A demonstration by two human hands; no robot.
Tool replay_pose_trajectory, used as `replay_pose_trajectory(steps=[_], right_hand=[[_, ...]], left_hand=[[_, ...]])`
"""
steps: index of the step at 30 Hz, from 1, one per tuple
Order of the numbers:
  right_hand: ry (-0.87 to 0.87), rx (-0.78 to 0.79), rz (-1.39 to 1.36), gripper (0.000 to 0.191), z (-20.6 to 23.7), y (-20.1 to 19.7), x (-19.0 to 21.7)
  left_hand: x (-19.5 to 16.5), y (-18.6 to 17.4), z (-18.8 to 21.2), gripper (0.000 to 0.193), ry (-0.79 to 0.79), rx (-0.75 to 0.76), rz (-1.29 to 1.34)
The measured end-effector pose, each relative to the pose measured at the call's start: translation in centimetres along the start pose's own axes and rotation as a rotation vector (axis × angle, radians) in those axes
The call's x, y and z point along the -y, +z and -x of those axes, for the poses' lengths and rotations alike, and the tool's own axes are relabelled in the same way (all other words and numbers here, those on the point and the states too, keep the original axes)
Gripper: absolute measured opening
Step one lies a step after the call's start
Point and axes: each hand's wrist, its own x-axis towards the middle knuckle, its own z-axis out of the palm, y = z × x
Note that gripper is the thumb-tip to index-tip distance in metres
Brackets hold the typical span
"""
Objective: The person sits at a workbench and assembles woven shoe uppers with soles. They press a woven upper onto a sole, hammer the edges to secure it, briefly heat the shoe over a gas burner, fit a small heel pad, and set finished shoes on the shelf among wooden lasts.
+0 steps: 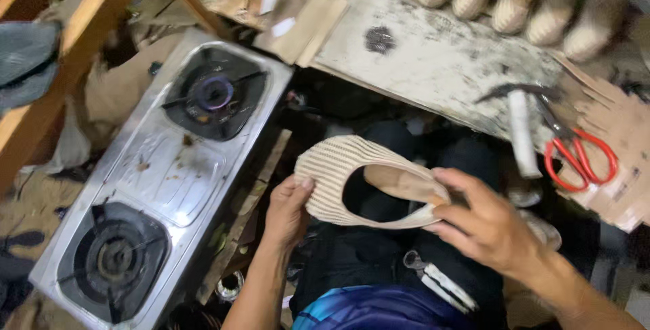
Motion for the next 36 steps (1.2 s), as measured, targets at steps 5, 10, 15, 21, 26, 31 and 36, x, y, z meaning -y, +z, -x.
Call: replay_pose_trajectory(steps=[5,10,15,21,26,31,36], right_hand=[[0.362,-0.156,-0.045,0.023,8.2,-3.0,0.2],[0.365,-0.241,0.073,0.027,13.1,-2.9,0.2],[0.564,-0.288,-0.017,0.046,15.1,0.4,-1.1],[0.554,-0.435,-0.167,0.051,17.4,3.3,-2.2],[0.575,-0.432,-0.126,0.039,18.0,4.6,-3.4],[0.579,-0.447,-0.157,0.038,18.3,5.3,-4.2],[0.577,-0.48,-0.119,0.039,19.0,6.2,-4.3]], left_hand=[[3.3,5.0,-0.1,0.027,-0.185,0.127,-0.065],[5.9,8.0,-1.1,0.027,-0.32,0.127,-0.176],[7.6,7.3,-3.2,0.02,-0.24,0.077,-0.552],[8.3,4.3,-2.4,0.016,-0.26,-0.006,-0.584],[9.7,3.0,-2.6,0.011,-0.178,-0.107,-0.564],[10.1,2.8,-3.6,0.01,-0.132,-0.088,-0.561],[9.7,3.8,-3.3,0.013,-0.108,-0.066,-0.578]])
